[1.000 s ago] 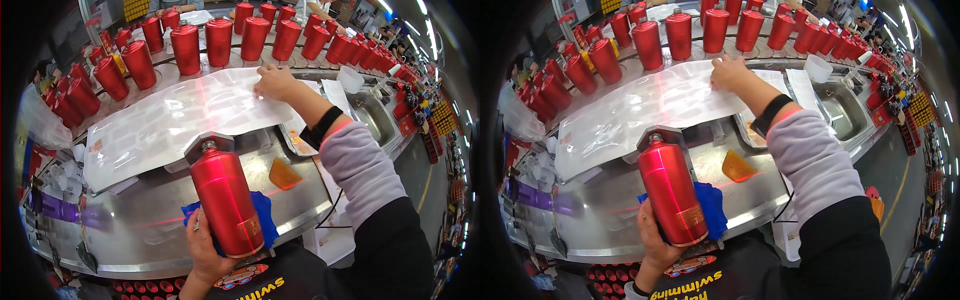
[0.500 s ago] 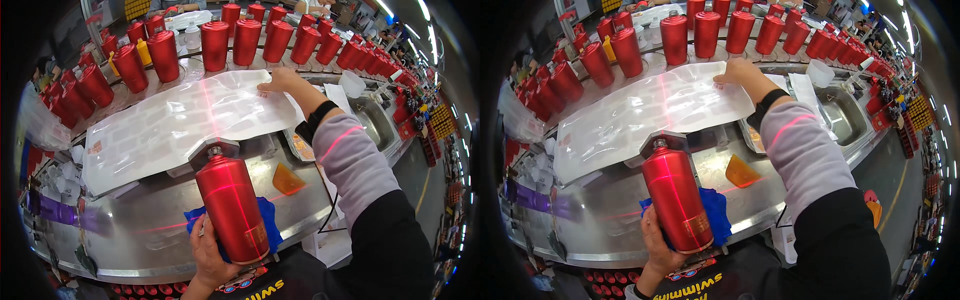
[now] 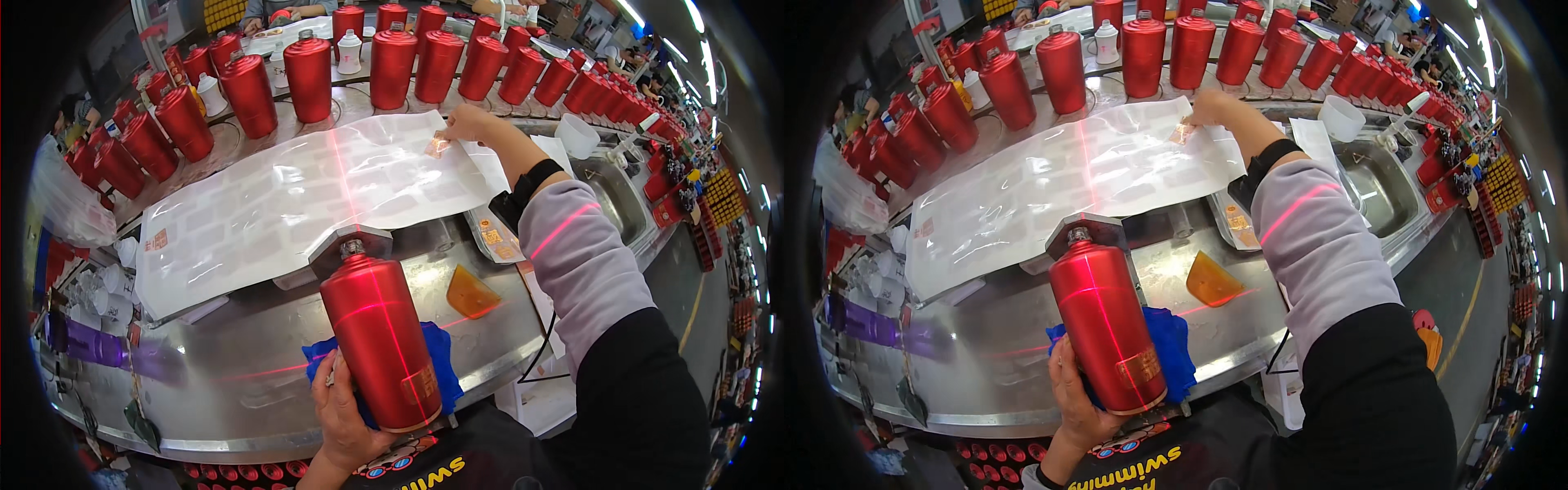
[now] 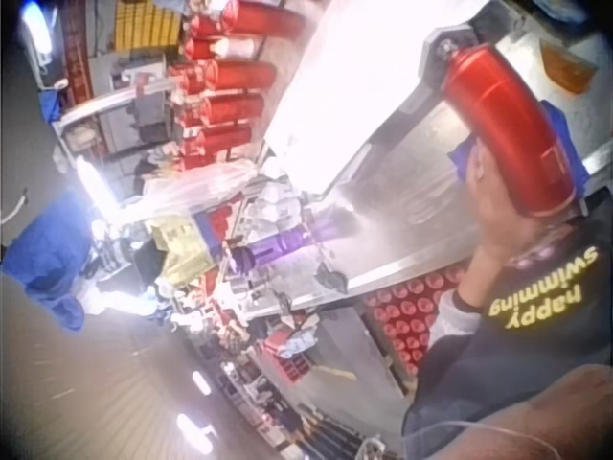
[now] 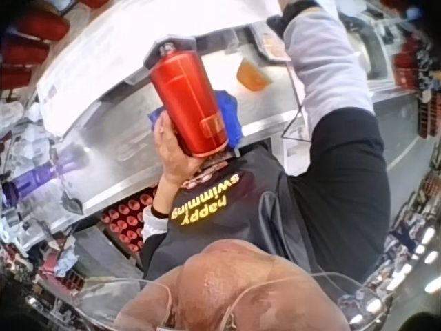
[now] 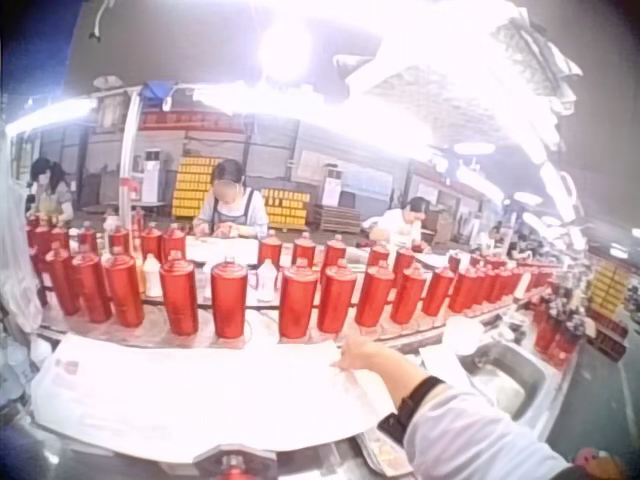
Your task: The person wipes a red bottle with a cloth, peels a label from a sheet, and presses it onto the bottle. They smooth the label with a scraper and a cloth before placing the bottle on a tray and repeating the process.
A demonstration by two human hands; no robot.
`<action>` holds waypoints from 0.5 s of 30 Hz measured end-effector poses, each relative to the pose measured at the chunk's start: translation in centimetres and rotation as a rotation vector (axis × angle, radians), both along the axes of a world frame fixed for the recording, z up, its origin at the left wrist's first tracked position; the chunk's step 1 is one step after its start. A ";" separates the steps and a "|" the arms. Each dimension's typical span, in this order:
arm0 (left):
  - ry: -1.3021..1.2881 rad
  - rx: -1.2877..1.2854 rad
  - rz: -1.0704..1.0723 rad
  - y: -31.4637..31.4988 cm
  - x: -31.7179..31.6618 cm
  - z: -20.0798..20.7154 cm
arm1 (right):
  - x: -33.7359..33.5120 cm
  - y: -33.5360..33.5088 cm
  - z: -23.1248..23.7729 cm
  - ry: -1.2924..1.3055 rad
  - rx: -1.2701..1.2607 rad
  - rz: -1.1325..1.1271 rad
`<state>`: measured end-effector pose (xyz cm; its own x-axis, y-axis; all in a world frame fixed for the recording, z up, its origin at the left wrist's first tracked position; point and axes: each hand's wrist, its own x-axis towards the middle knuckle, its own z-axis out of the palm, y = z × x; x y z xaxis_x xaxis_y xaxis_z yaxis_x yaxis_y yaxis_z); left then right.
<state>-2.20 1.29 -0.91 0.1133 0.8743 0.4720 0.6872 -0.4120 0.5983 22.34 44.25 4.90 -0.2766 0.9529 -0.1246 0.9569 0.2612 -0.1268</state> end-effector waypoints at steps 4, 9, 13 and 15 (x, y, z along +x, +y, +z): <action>0.014 0.012 0.017 -0.2 0.0 -0.2 | -0.9 -0.6 -1.2 -0.182 0.273 0.059; 0.015 0.005 0.023 -0.2 0.2 -0.3 | 0.0 0.6 -1.6 -0.164 0.197 0.111; 0.003 0.001 0.019 -0.2 0.0 -0.3 | 0.1 -0.2 -1.2 -0.113 0.234 0.159; 0.005 0.007 0.012 0.0 0.0 -0.1 | 0.6 -1.1 -1.8 -0.088 0.354 0.175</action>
<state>-2.18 1.28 -0.98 0.1056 0.8722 0.4775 0.6949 -0.4082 0.5920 22.98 43.11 3.08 -0.4414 0.8806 0.1727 0.8973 0.4340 0.0805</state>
